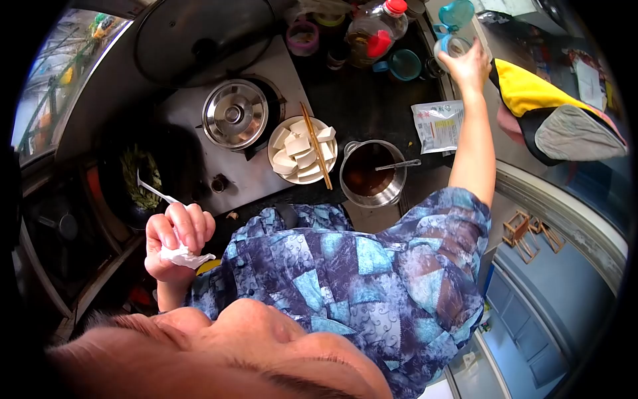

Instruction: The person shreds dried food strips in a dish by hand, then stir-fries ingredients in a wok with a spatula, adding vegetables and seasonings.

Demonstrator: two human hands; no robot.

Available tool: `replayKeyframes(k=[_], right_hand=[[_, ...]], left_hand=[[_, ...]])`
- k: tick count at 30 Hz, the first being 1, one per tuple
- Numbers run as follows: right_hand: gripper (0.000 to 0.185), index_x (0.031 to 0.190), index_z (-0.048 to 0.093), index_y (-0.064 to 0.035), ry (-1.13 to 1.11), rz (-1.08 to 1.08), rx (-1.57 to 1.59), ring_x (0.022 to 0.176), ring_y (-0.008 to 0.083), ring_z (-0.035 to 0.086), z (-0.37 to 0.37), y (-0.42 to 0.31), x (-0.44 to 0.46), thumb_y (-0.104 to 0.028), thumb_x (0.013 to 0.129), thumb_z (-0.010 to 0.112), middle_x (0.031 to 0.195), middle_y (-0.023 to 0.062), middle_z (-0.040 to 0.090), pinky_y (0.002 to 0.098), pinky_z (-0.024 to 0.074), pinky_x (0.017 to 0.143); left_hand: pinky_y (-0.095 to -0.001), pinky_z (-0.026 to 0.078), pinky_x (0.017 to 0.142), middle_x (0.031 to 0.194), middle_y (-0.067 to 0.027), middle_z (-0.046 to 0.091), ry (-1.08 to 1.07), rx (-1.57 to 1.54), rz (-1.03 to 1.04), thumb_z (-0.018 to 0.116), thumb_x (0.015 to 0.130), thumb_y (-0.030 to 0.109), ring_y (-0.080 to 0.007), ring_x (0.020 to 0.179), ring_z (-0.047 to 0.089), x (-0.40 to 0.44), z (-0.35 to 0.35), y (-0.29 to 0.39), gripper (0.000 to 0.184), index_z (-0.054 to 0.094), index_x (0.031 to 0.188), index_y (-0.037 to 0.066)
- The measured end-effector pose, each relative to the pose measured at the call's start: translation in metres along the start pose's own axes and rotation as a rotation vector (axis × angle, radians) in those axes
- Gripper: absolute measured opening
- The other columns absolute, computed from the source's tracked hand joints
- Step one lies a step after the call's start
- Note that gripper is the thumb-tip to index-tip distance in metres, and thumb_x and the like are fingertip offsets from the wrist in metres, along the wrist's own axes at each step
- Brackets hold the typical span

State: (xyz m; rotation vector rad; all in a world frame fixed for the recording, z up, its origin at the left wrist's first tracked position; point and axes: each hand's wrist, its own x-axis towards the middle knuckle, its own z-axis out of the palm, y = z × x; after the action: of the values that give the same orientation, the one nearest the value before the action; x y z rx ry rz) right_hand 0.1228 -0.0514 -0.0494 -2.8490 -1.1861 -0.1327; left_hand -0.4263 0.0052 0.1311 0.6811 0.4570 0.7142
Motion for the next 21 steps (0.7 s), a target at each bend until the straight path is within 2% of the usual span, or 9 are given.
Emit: replayKeyframes(k=[3, 5, 8, 9, 10, 12, 15, 16, 21], right_hand=[[0.102, 0.138, 0.039, -0.0021, 0.006, 0.035, 0.083, 0.121, 0.0397, 0.047, -0.043, 0.004, -0.053, -0.051, 0.057, 0.077, 0.128, 0.0274, 0.05, 0.0462, 0.0367, 0.103], [0.099, 0.138, 0.039, -0.0025, 0.013, -0.021, 0.231, 0.118, 0.0411, 0.048, -0.052, 0.012, -0.102, -0.042, 0.056, 0.082, 0.124, 0.0263, 0.051, 0.0467, 0.0385, 0.101], [0.094, 0.135, 0.04, -0.0047, -0.151, -0.076, 0.307, 0.106, 0.039, 0.052, -0.073, -0.023, -0.153, -0.029, 0.054, 0.081, 0.117, 0.0231, 0.051, 0.0476, 0.0429, 0.095], [0.093, 0.134, 0.04, -0.0052, -0.194, -0.162, 0.321, 0.106, 0.0387, 0.051, -0.065, -0.032, -0.165, -0.027, 0.053, 0.08, 0.116, 0.0214, 0.051, 0.0483, 0.0425, 0.094], [0.093, 0.134, 0.04, -0.0051, -0.26, -0.143, 0.326, 0.108, 0.0393, 0.05, -0.055, -0.045, -0.175, -0.028, 0.053, 0.079, 0.117, 0.0213, 0.051, 0.0485, 0.0415, 0.095], [0.096, 0.135, 0.039, -0.0041, -0.247, -0.244, 0.343, 0.109, 0.0399, 0.048, -0.033, -0.074, -0.193, -0.028, 0.052, 0.081, 0.12, 0.0214, 0.049, 0.048, 0.0406, 0.097], [0.095, 0.131, 0.039, -0.0019, -0.318, -0.204, 0.372, 0.111, 0.0383, 0.047, 0.004, -0.117, -0.199, -0.029, 0.052, 0.082, 0.12, 0.0207, 0.048, 0.0457, 0.0406, 0.097], [0.094, 0.13, 0.039, -0.0001, -0.289, -0.225, 0.388, 0.11, 0.0382, 0.047, 0.019, -0.128, -0.2, -0.029, 0.052, 0.082, 0.12, 0.0211, 0.048, 0.0447, 0.0404, 0.097], [0.089, 0.128, 0.039, 0.0043, -0.248, -0.25, 0.418, 0.109, 0.0373, 0.046, 0.069, -0.165, -0.202, -0.027, 0.055, 0.08, 0.119, 0.0218, 0.048, 0.0419, 0.0399, 0.098]], left_hand=[[-0.0339, 0.041, 0.063, 0.083, -0.0119, 0.061, -0.005, 0.004, -0.008, 0.069, 0.082, 0.021, -0.0215, 0.07, 0.054, 0.0, 0.001, -0.001, 0.017, 0.065, 0.088, 0.006], [-0.0339, 0.041, 0.063, 0.084, -0.0118, 0.061, -0.005, 0.034, -0.012, 0.069, 0.082, 0.021, -0.0215, 0.071, 0.054, -0.007, 0.005, -0.004, 0.017, 0.065, 0.088, 0.006], [-0.0304, 0.035, 0.061, 0.081, -0.0056, 0.055, 0.01, 0.103, -0.074, 0.069, 0.079, 0.022, -0.0178, 0.072, 0.049, -0.003, 0.007, -0.006, 0.016, 0.06, 0.085, 0.011], [-0.0312, 0.036, 0.062, 0.081, -0.0062, 0.055, 0.008, 0.102, -0.089, 0.069, 0.079, 0.023, -0.0185, 0.073, 0.049, -0.001, 0.007, -0.007, 0.017, 0.06, 0.086, 0.011], [-0.0316, 0.036, 0.062, 0.081, -0.0066, 0.055, 0.001, 0.108, -0.101, 0.069, 0.079, 0.023, -0.0189, 0.073, 0.049, 0.002, 0.007, -0.01, 0.018, 0.06, 0.087, 0.01], [-0.0326, 0.036, 0.063, 0.083, -0.0075, 0.054, -0.01, 0.107, -0.125, 0.069, 0.079, 0.023, -0.0199, 0.074, 0.05, 0.002, 0.007, -0.013, 0.019, 0.06, 0.09, 0.01], [-0.0344, 0.039, 0.064, 0.086, -0.0094, 0.053, -0.028, 0.141, -0.184, 0.069, 0.08, 0.022, -0.0214, 0.074, 0.05, 0.006, 0.005, -0.024, 0.023, 0.06, 0.096, 0.008], [-0.0339, 0.047, 0.081, 0.099, -0.0151, 0.058, -0.045, 0.009, -0.213, 0.068, 0.081, 0.012, -0.0225, 0.09, 0.058, 0.005, -0.003, -0.03, 0.024, 0.062, 0.101, 0.0], [-0.0332, 0.045, 0.088, 0.106, -0.0129, 0.058, -0.01, -0.008, -0.305, 0.067, 0.083, 0.009, -0.0201, 0.098, 0.057, 0.005, 0.005, -0.038, 0.025, 0.061, 0.106, 0.0]])
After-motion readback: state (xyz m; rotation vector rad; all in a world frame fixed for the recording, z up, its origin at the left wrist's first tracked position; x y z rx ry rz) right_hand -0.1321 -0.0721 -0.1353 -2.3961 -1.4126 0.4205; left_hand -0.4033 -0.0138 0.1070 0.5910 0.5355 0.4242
